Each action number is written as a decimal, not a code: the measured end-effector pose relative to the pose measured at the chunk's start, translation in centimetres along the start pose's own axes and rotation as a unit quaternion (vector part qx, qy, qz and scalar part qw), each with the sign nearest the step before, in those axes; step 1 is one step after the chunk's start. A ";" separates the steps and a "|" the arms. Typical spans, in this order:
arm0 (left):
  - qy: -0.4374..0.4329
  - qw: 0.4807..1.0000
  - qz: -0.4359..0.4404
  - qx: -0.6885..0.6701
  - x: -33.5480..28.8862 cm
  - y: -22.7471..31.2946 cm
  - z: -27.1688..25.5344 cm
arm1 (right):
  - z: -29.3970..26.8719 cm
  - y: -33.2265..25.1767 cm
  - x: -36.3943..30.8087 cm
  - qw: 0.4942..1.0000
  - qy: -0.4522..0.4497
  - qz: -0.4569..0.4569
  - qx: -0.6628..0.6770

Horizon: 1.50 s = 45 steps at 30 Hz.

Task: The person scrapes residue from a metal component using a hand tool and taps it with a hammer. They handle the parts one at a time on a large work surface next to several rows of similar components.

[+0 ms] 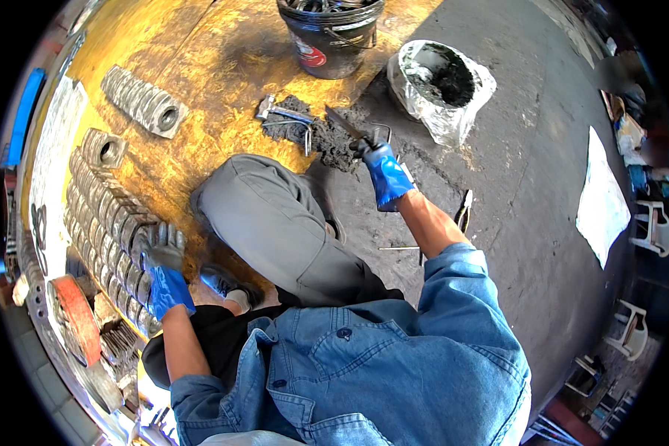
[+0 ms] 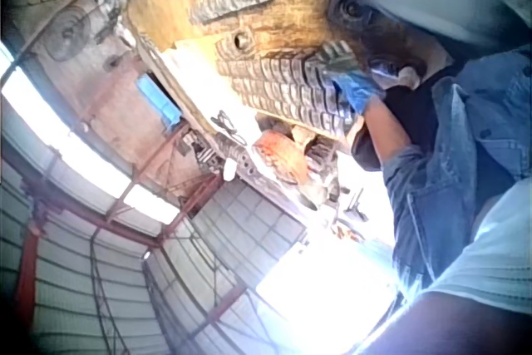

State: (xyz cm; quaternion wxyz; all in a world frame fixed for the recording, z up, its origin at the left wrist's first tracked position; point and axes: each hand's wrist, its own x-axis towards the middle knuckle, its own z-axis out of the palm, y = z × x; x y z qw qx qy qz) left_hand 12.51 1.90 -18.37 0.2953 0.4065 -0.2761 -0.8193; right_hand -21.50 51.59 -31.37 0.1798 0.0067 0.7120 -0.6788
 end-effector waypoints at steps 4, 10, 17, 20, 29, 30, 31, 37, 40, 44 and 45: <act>0.041 0.999 -0.029 -0.016 -1.0 -1.6 1.1 | 0.5 5.0 4.9 0.903 -0.001 0.169 0.395; 0.005 0.999 -0.038 -0.016 -0.1 -2.3 -4.0 | 3.9 12.8 6.4 0.835 -0.020 0.241 0.495; 0.069 0.996 -0.060 0.020 1.8 -3.8 -0.4 | -1.0 16.6 4.0 0.810 -0.111 0.248 0.520; 0.083 0.993 -0.030 0.080 2.3 -5.1 -0.4 | -3.8 15.6 0.7 0.866 -0.071 0.287 0.404; 0.068 0.982 -0.016 0.176 4.4 -6.4 -3.5 | -12.0 12.9 -6.1 0.905 0.016 0.289 0.311; 0.090 0.976 -0.017 0.196 4.6 -6.3 -3.8 | -12.7 12.7 -5.7 0.906 0.008 0.291 0.308; 0.088 0.970 -0.013 0.224 4.8 -6.5 -4.3 | -13.6 12.2 -5.1 0.907 0.001 0.291 0.304; 0.100 0.897 0.113 0.415 6.1 -8.5 -5.7 | -14.8 0.6 2.7 0.956 -0.188 0.132 0.184; 0.174 0.889 0.151 0.396 6.2 -9.4 -10.3 | 0.4 -11.9 1.9 0.979 -0.193 0.064 0.008; 0.131 0.831 0.050 0.538 8.6 -11.2 -6.8 | 11.8 -23.5 4.4 0.932 -0.276 -0.056 -0.228; 0.144 0.816 0.044 0.557 9.3 -11.6 -6.5 | 13.6 -22.8 7.1 0.921 -0.305 -0.062 -0.235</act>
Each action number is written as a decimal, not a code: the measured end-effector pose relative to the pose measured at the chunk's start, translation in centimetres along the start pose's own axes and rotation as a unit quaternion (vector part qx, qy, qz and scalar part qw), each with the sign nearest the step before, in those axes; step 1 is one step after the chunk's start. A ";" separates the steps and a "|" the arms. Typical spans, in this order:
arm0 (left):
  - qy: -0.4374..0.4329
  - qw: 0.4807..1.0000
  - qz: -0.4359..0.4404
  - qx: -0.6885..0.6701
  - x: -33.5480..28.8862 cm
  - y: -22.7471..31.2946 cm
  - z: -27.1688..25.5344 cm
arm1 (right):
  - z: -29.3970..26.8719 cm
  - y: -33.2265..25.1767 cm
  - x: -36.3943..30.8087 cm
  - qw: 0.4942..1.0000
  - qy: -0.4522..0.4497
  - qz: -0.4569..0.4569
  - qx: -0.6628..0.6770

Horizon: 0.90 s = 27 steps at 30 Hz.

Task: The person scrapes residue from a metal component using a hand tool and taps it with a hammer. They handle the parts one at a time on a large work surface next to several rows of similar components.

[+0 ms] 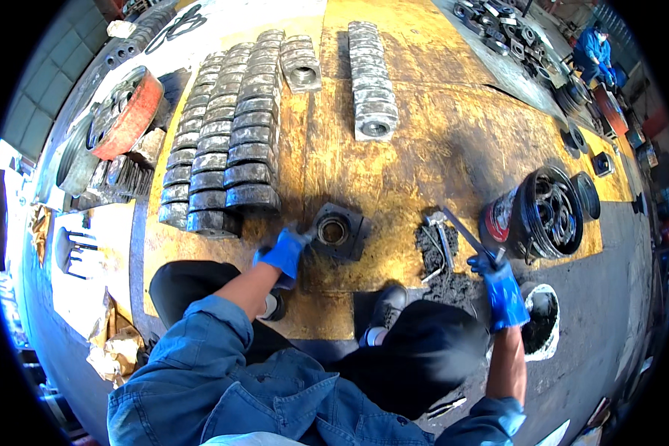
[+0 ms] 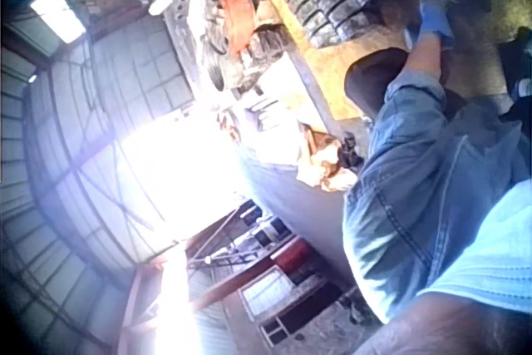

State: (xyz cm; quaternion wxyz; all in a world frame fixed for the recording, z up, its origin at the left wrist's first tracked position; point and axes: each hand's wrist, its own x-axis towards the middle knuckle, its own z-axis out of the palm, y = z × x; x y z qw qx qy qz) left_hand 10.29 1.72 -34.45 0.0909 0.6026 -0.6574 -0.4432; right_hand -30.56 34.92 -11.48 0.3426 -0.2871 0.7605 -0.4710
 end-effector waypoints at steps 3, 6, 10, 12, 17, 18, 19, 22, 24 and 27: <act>0.021 0.998 -0.006 0.054 2.5 -1.7 1.9 | 1.0 4.4 11.1 0.986 -0.076 -0.037 -0.147; -0.006 0.998 0.000 0.067 4.7 -5.9 1.1 | 9.6 -0.1 15.1 0.922 -0.133 -0.080 -0.356; -0.117 0.991 0.012 0.068 5.6 -4.0 3.0 | 13.5 -0.6 19.0 0.781 -0.202 -0.104 -0.582; -0.144 0.986 0.009 0.078 6.8 -3.0 3.7 | 14.0 0.5 20.6 0.748 -0.237 -0.106 -0.611; -0.206 0.977 -0.028 0.051 11.1 -5.1 1.9 | 17.6 -1.2 21.3 0.792 -0.219 -0.136 -0.554; -0.220 0.974 -0.041 0.041 11.9 -5.4 1.6 | 18.3 -0.8 21.9 0.790 -0.220 -0.121 -0.560; -0.257 0.964 -0.060 0.028 11.6 -3.3 3.2 | 17.3 0.2 21.9 0.797 -0.206 -0.111 -0.556; -0.284 0.957 -0.053 0.032 11.6 -0.4 3.8 | 15.8 0.4 21.5 0.819 -0.168 -0.130 -0.532; -0.282 0.950 0.069 0.113 12.3 -0.7 3.4 | 16.2 0.4 21.6 0.838 -0.158 -0.122 -0.507; -0.242 0.881 0.268 0.304 14.2 -2.0 1.4 | 17.2 -0.7 22.2 0.854 -0.155 -0.105 -0.485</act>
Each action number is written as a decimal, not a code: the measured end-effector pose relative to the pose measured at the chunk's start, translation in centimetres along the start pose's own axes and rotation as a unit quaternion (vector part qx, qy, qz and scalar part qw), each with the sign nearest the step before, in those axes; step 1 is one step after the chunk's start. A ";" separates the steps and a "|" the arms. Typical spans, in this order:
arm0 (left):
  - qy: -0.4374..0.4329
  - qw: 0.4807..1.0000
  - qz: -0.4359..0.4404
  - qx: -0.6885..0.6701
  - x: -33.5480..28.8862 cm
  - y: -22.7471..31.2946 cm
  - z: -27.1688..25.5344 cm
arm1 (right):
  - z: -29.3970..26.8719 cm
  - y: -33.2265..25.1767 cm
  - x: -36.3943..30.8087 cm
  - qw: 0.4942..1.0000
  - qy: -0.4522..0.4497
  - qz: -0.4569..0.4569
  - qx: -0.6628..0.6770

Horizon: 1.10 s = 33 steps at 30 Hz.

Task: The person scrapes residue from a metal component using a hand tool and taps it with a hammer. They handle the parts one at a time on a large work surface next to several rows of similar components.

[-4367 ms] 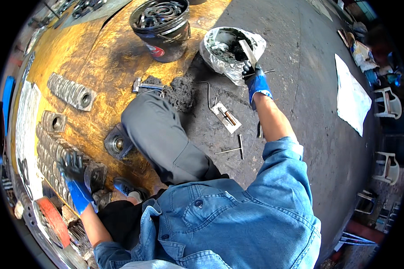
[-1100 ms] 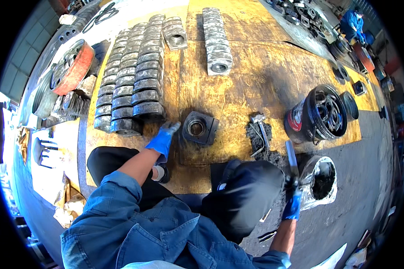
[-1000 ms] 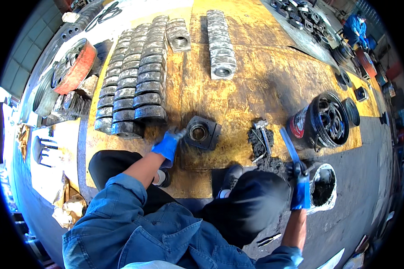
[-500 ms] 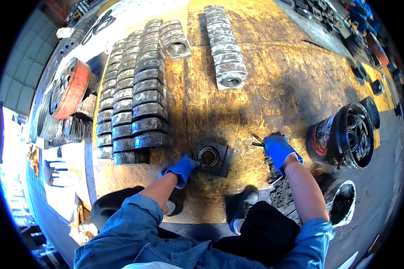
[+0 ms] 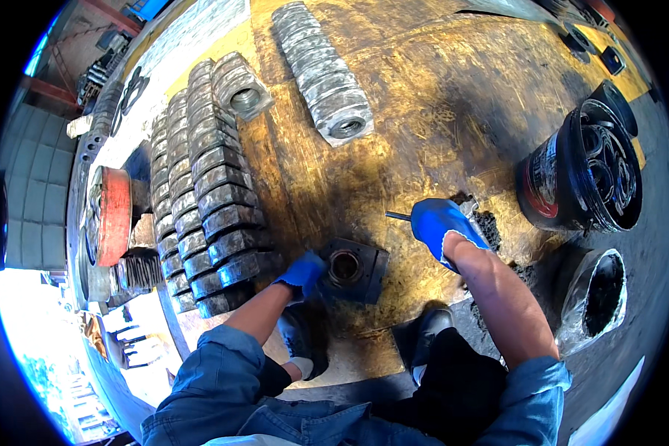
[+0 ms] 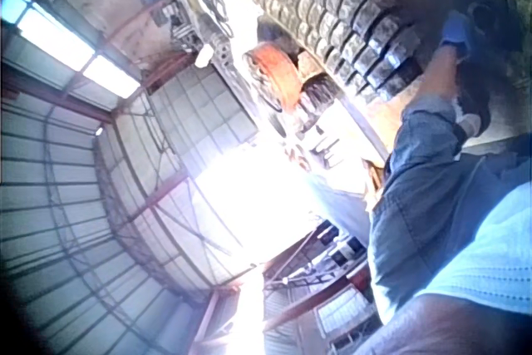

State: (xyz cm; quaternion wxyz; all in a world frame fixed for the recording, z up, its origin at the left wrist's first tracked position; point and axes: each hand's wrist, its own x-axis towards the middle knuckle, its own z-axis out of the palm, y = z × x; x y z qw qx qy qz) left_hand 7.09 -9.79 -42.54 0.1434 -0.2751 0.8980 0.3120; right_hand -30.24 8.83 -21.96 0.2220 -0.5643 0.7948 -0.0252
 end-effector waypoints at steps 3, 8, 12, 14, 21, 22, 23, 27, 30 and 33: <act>-0.008 0.987 -0.121 0.105 2.6 2.1 -3.9 | -0.1 0.2 0.7 1.000 0.001 -0.003 0.006; -0.017 0.959 -0.186 0.214 8.4 10.1 -16.6 | -1.4 0.9 0.8 0.999 -0.007 0.024 0.025; 0.034 0.937 -0.101 0.332 11.4 9.5 -24.1 | 0.5 1.2 0.1 0.999 0.024 0.015 0.030; 0.170 0.906 -0.160 0.353 13.2 6.4 -27.3 | 1.0 0.8 0.3 0.999 0.043 -0.004 0.032; 0.283 0.813 -0.126 0.494 11.1 -3.8 -32.2 | 1.3 -0.5 1.0 0.998 0.060 -0.020 0.017; 0.320 0.803 -0.100 0.493 10.0 -4.4 -31.7 | 0.9 -0.4 1.1 0.999 0.050 -0.013 0.002; 0.358 0.789 -0.075 0.493 8.5 -5.8 -31.1 | 0.2 -0.4 1.0 0.999 0.037 -0.008 0.002; 0.383 0.800 -0.092 0.453 2.8 -10.6 -29.5 | 0.9 -0.3 1.2 1.000 0.005 0.004 -0.023; 0.399 0.847 -0.130 0.326 0.7 -10.6 -27.1 | 1.0 -0.9 0.9 0.998 -0.019 0.045 -0.040; 0.463 0.827 -0.179 0.265 -1.2 -13.6 -23.7 | 1.5 -1.4 1.5 0.993 -0.075 0.064 -0.072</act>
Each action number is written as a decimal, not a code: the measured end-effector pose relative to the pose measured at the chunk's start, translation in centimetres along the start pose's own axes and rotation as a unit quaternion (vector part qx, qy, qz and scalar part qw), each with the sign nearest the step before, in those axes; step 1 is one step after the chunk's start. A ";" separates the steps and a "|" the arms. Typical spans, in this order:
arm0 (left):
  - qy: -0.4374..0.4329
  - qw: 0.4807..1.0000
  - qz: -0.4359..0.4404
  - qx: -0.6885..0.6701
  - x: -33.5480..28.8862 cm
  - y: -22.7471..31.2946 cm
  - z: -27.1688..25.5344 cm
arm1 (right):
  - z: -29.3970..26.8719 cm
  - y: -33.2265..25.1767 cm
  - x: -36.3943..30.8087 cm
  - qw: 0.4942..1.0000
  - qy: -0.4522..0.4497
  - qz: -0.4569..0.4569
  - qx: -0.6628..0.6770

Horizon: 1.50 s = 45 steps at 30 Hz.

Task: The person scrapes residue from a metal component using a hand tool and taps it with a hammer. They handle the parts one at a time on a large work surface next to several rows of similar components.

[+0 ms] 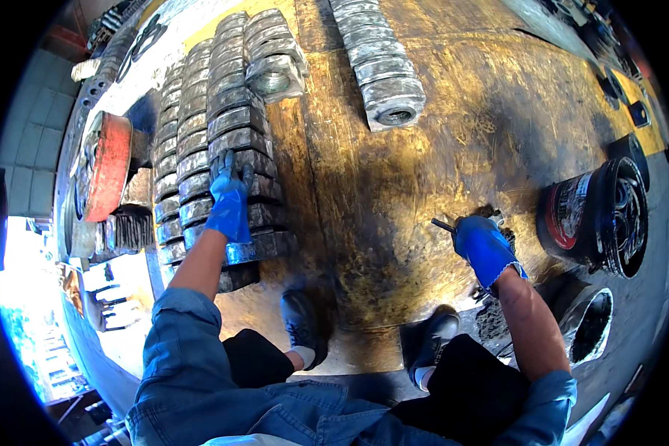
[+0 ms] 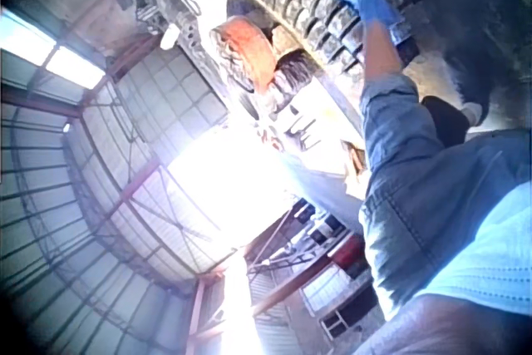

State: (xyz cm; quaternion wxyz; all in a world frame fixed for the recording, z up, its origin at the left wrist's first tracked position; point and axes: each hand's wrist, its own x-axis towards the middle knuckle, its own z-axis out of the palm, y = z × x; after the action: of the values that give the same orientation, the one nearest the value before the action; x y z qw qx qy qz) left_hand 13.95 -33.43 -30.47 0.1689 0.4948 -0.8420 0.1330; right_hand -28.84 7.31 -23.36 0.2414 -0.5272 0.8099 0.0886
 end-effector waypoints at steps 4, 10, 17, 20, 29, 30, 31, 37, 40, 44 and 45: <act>0.009 0.999 -0.043 0.010 -1.3 1.7 1.1 | -0.5 0.6 0.4 0.994 -0.094 0.037 -0.041; -0.043 0.996 -0.068 0.029 -1.2 1.3 0.1 | 0.2 0.4 -0.1 0.994 -0.092 0.047 -0.025; 0.046 0.999 -0.025 0.006 -1.0 1.6 0.1 | 0.5 0.6 -0.2 0.997 -0.065 0.039 -0.021; 0.030 0.999 -0.017 0.015 -0.9 1.7 0.1 | 0.2 0.9 0.0 0.999 -0.049 0.021 -0.004; -0.124 0.987 -0.060 0.080 1.4 6.1 -0.6 | 0.8 2.2 -2.3 0.989 0.098 -0.052 0.099; -0.186 0.979 -0.079 0.032 2.1 11.3 -1.2 | 1.4 3.3 -2.7 0.988 0.108 -0.046 0.100; -0.248 0.964 -0.099 -0.014 2.6 16.7 -1.9 | 1.3 4.3 -3.5 0.989 0.102 -0.028 0.103; -0.342 0.443 -0.309 -0.769 1.3 25.3 7.1 | -0.3 1.5 -2.1 0.979 0.118 -0.117 0.122; -0.334 0.253 -0.451 -0.788 0.5 40.4 1.6 | 0.9 4.4 -3.1 0.983 0.105 -0.054 0.138; -0.299 0.127 -0.477 -0.816 6.2 40.1 3.4 | 0.9 3.2 -2.0 0.963 0.145 -0.111 0.199; -0.299 0.088 -0.484 -0.818 6.7 40.9 3.5 | 1.5 3.5 -1.9 0.955 0.166 -0.124 0.211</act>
State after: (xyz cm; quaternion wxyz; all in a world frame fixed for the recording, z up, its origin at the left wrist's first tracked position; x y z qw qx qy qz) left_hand -25.51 -20.66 -33.23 0.2323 0.3524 0.0060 -0.9065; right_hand -30.88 10.96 -24.13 0.2185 -0.5678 0.7671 -0.2032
